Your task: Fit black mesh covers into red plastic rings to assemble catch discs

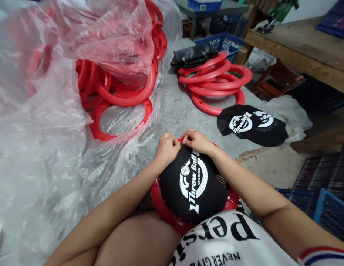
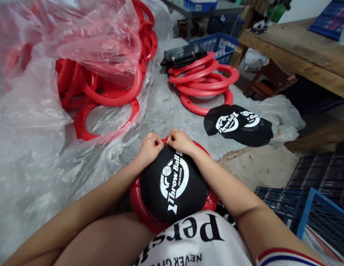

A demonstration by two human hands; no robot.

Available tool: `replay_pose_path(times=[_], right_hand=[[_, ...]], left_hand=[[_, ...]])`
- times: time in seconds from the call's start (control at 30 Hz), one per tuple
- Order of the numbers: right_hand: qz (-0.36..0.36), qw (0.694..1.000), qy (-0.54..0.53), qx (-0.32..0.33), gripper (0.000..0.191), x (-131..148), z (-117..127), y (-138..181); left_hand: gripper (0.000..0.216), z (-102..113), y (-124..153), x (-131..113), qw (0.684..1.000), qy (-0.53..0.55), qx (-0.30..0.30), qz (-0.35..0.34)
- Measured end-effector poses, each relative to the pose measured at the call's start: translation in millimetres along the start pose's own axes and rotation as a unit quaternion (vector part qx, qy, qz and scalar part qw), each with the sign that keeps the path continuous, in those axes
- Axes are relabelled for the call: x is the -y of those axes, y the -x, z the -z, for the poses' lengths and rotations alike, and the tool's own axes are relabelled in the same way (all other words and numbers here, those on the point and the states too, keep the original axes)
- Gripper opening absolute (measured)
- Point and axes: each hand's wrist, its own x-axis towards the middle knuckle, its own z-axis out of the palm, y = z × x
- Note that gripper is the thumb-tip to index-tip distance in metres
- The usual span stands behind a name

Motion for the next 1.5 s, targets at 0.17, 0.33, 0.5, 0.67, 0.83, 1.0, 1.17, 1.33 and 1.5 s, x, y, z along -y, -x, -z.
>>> replay_pose_path(times=[0.17,0.33,0.5,0.67,0.83,1.0,1.17,1.33,1.5], right_hand=[[0.014,1.0,0.002,0.005,0.017,0.8,-0.4,0.0],[0.016,1.0,-0.012,0.004,0.015,-0.5,0.9,0.9],[0.038,0.997,0.036,-0.058,0.011,2.7,-3.8,7.4],[0.186,0.975,0.075,-0.1,0.009,10.2,-5.9,19.4],[0.203,0.975,0.091,0.004,0.015,11.2,-4.9,17.6],[0.154,0.985,0.062,0.045,0.005,6.1,-5.6,7.9],[0.117,0.992,0.015,0.04,0.005,4.4,-7.9,2.9],[0.097,0.994,0.008,0.039,0.007,5.4,-8.5,2.2],[0.098,0.994,0.014,0.038,0.007,6.9,-8.5,2.6]], left_hand=[[0.013,7.0,0.6,4.4,0.998,0.048,0.01,-0.026],[0.028,14.5,6.7,7.1,0.996,0.088,0.003,-0.007],[0.03,18.9,15.8,8.4,0.998,0.06,0.009,-0.02],[0.023,30.4,21.8,1.9,1.0,0.024,0.016,-0.005],[0.023,40.4,27.1,-7.6,0.997,-0.039,0.064,0.004],[0.024,41.5,28.5,-10.2,0.995,-0.054,0.079,0.013],[0.022,43.8,25.8,-10.2,0.995,-0.039,0.087,0.007],[0.01,41.0,25.3,-10.0,0.996,-0.026,0.087,0.013],[0.016,34.3,24.1,-5.2,0.998,0.006,0.054,0.018]])
